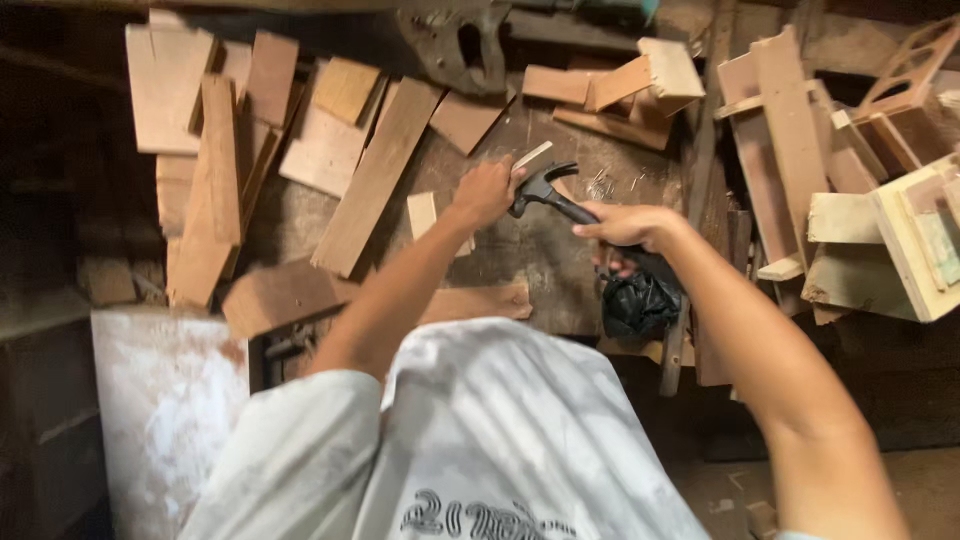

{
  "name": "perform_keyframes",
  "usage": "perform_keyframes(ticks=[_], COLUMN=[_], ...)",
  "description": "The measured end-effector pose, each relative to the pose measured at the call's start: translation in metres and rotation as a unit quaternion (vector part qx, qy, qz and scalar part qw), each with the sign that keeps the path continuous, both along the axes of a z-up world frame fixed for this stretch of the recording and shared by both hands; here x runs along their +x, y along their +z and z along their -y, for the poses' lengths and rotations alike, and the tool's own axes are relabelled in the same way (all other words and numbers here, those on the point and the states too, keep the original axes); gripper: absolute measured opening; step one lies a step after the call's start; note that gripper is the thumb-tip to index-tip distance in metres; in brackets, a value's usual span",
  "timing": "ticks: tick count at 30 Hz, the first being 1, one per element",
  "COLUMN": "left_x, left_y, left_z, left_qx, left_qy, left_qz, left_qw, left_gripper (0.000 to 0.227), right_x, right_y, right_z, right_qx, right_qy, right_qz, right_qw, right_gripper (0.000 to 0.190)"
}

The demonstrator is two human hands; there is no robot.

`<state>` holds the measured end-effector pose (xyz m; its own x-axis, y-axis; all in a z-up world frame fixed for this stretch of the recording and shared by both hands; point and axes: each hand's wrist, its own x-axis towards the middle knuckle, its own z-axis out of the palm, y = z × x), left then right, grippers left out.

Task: The person uses a hammer to drive nails into small wooden pieces on a workbench. They repeatedly position the wood, strike the nail, and adjust the pieces while working among scattered wood scraps.

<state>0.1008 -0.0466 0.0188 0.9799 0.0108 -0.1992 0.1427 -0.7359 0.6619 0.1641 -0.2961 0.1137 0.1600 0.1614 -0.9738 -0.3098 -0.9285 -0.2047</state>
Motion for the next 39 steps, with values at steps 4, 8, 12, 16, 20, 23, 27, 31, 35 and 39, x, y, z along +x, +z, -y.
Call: perform_keyframes(ticks=[4,8,12,16,20,23,27,31,35,39], left_x=[0.001,-0.016,-0.055,-0.069,-0.086,-0.097,-0.092,-0.046,-0.046,-0.064], left_y=[-0.017,-0.041,-0.069,-0.084,-0.084,-0.076,-0.058,-0.046,-0.053,-0.071], left_z=[0.029,0.041,0.056,0.050,0.033,0.022,0.011,0.000,-0.001,0.021], left_qx=[-0.058,-0.128,-0.112,-0.112,0.011,0.040,0.072,0.173,0.191,0.173], left_qy=[0.062,0.147,0.242,0.297,0.186,0.055,-0.058,-0.207,-0.207,-0.119], left_qz=[-0.027,-0.132,-0.073,0.015,0.008,0.129,0.062,-0.007,0.021,0.089], left_qw=[0.996,0.972,0.961,0.948,0.982,0.989,0.994,0.963,0.959,0.974], left_gripper=[0.041,0.043,0.039,0.031,0.058,0.109,0.156,0.173,0.169,0.165], right_x=[0.023,0.039,0.032,0.037,0.016,0.000,-0.007,-0.003,-0.012,-0.012], right_y=[0.050,0.095,0.102,0.113,0.117,0.113,0.102,0.083,0.055,0.046], right_z=[0.000,-0.013,-0.040,-0.055,-0.077,-0.090,-0.095,-0.093,-0.097,-0.097], right_qx=[0.042,0.042,0.000,0.192,0.208,0.157,0.197,0.382,0.407,0.450], right_qy=[0.035,0.038,0.122,-0.013,-0.078,-0.021,0.045,-0.035,-0.138,-0.161], right_qz=[0.007,-0.026,-0.010,-0.012,0.171,0.335,0.489,0.465,0.452,0.442], right_qw=[0.998,0.998,0.992,0.981,0.960,0.929,0.848,0.798,0.782,0.759], right_gripper=[0.065,0.065,0.059,0.047,0.028,0.035,0.032,0.029,0.039,0.042])
